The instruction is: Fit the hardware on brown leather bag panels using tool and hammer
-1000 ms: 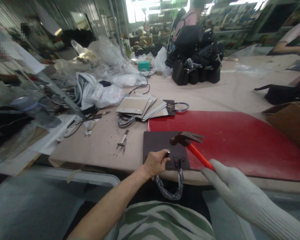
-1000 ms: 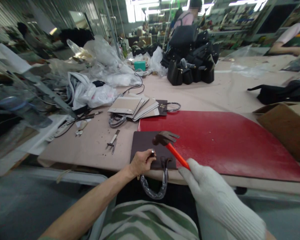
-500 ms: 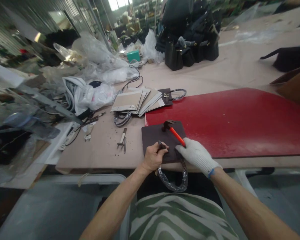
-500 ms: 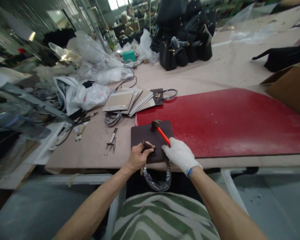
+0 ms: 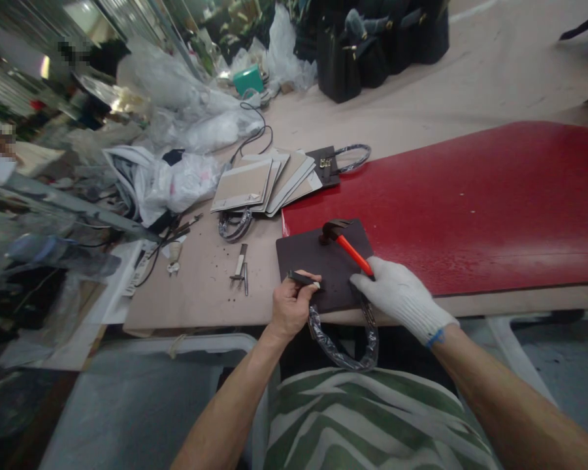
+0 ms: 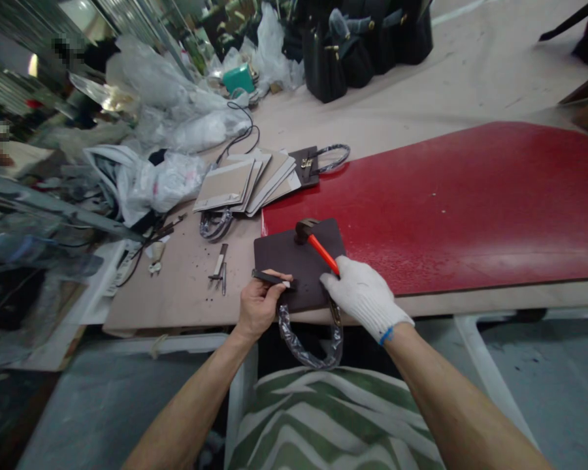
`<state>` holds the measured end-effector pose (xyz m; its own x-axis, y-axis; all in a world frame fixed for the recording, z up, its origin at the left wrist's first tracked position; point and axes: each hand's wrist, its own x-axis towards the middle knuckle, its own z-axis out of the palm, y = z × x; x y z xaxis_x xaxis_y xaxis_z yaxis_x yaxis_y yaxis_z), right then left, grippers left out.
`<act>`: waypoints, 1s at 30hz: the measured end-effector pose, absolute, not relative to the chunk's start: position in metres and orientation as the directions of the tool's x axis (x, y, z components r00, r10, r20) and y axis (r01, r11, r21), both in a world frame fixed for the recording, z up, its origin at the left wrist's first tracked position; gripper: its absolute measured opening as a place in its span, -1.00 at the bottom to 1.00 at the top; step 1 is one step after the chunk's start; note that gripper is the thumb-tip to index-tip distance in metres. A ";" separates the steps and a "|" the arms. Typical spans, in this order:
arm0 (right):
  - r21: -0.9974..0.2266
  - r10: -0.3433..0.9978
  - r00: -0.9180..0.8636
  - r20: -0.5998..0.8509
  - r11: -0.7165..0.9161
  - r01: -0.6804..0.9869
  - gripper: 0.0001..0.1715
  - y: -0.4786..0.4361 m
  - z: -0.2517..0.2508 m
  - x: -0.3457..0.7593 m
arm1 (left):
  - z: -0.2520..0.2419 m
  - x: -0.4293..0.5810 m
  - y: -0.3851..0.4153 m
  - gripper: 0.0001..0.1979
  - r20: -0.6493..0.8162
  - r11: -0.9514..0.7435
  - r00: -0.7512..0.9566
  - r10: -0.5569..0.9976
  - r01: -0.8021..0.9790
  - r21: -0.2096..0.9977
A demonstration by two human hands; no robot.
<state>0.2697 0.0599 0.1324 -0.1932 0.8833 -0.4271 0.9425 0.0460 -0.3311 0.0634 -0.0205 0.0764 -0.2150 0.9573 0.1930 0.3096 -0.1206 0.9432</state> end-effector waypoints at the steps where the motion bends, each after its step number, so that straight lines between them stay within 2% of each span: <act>1: -0.327 0.882 -0.190 -0.431 0.044 0.944 -0.57 0.060 0.133 0.270 | 0.076 0.065 -0.020 -0.90 0.197 -0.124 -0.211 0.957 0.316 0.941; 15: -0.337 0.886 -0.193 -0.422 0.045 0.941 -0.59 0.059 0.130 0.272 | 0.072 0.066 -0.020 -0.90 0.207 -0.140 -0.163 0.965 0.351 0.926; 22: -0.330 0.881 -0.168 -0.442 0.015 0.944 -0.60 0.060 0.130 0.271 | 0.067 0.065 -0.025 -0.88 0.227 -0.133 -0.262 0.938 0.334 0.933; 30: -0.335 0.876 -0.163 -0.453 0.002 0.942 -0.67 0.062 0.136 0.267 | 0.067 0.065 -0.024 -0.89 0.179 -0.110 -0.225 0.958 0.287 0.952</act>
